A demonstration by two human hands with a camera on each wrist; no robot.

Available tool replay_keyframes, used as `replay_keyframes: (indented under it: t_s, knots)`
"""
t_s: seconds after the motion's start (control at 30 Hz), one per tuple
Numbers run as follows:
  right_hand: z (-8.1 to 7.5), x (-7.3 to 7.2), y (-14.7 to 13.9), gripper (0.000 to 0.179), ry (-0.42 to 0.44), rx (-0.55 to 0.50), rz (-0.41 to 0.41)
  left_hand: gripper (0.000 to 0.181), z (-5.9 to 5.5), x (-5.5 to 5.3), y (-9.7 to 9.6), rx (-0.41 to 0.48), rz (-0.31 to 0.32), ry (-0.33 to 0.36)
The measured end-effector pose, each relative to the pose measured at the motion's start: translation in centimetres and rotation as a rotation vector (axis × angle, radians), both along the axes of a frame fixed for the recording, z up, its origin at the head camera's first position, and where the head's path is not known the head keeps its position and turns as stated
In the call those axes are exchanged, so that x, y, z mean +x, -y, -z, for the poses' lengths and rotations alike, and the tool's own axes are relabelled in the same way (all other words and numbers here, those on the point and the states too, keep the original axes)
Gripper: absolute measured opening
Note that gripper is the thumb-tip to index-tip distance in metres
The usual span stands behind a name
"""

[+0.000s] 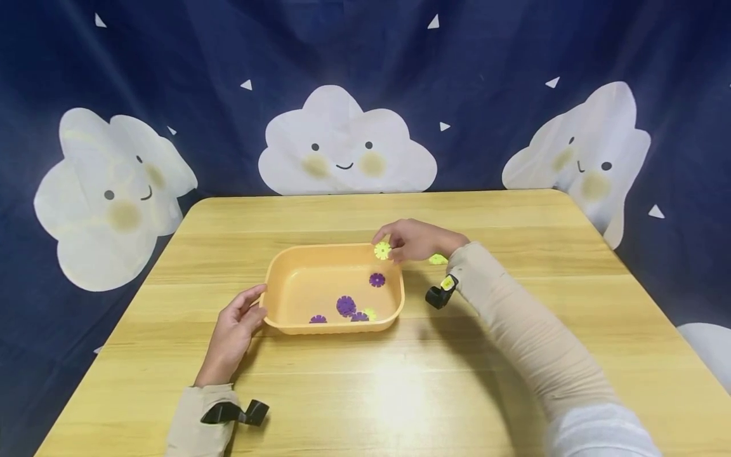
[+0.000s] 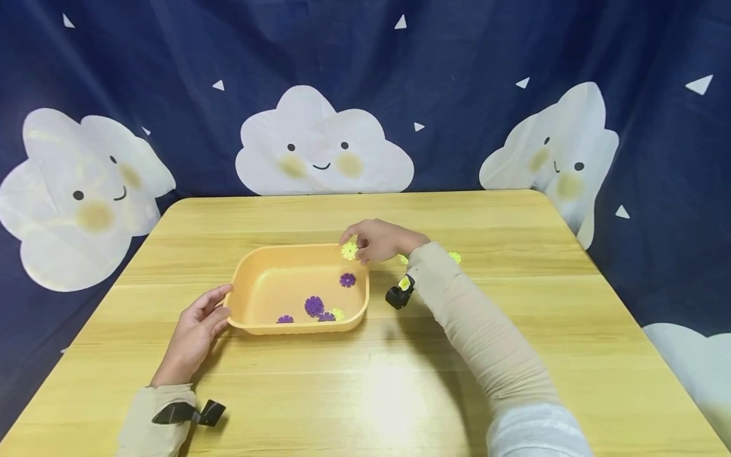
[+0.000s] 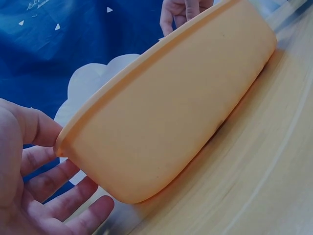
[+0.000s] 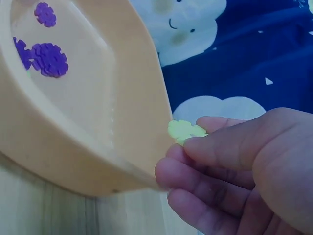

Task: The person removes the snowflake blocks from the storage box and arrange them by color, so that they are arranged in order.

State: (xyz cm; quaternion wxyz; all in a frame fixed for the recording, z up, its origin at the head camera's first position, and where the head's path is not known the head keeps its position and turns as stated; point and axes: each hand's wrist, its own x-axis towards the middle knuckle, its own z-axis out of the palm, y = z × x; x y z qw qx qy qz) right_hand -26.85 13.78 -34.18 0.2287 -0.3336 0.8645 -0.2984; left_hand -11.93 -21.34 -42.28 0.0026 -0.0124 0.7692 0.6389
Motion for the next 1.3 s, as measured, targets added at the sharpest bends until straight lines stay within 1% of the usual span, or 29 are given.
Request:
replay_keyframes:
  t_s: [0.17, 0.3, 0.47, 0.7, 0.93, 1.1, 1.3]
  knots:
    - [0.2, 0.2, -1.4, 0.041, 0.058, -0.049, 0.061, 0.045, 0.2, 0.3, 0.1, -0.017, 0.006, 0.011]
    - [-0.4, 0.2, -2.5, 0.039, 0.064, -0.082, 0.098, 0.044, 0.2, 0.0, 0.1, -0.026, 0.003, -0.012]
    - [-0.6, 0.0, -3.7, 0.039, 0.059, -0.078, 0.105, 0.044, 0.1, -0.1, 0.1, -0.028, 0.000, -0.027]
    - [-0.2, -0.1, -5.2, 0.039, 0.036, -0.085, 0.111, 0.044, 0.4, -0.1, 0.2, -0.026, 0.000, -0.019]
    - [0.5, -0.1, -6.7, 0.038, 0.068, -0.109, 0.143, 0.044, 0.3, -0.2, 0.1, -0.015, -0.005, -0.003]
    - [0.7, -0.2, -7.7, 0.038, 0.065, -0.116, 0.159, 0.044, 0.2, -0.3, 0.0, -0.004, -0.005, 0.006]
    - [1.0, -0.4, -8.7, 0.037, 0.068, -0.111, 0.176, 0.043, 0.3, -0.2, 0.1, -0.025, -0.015, -0.005]
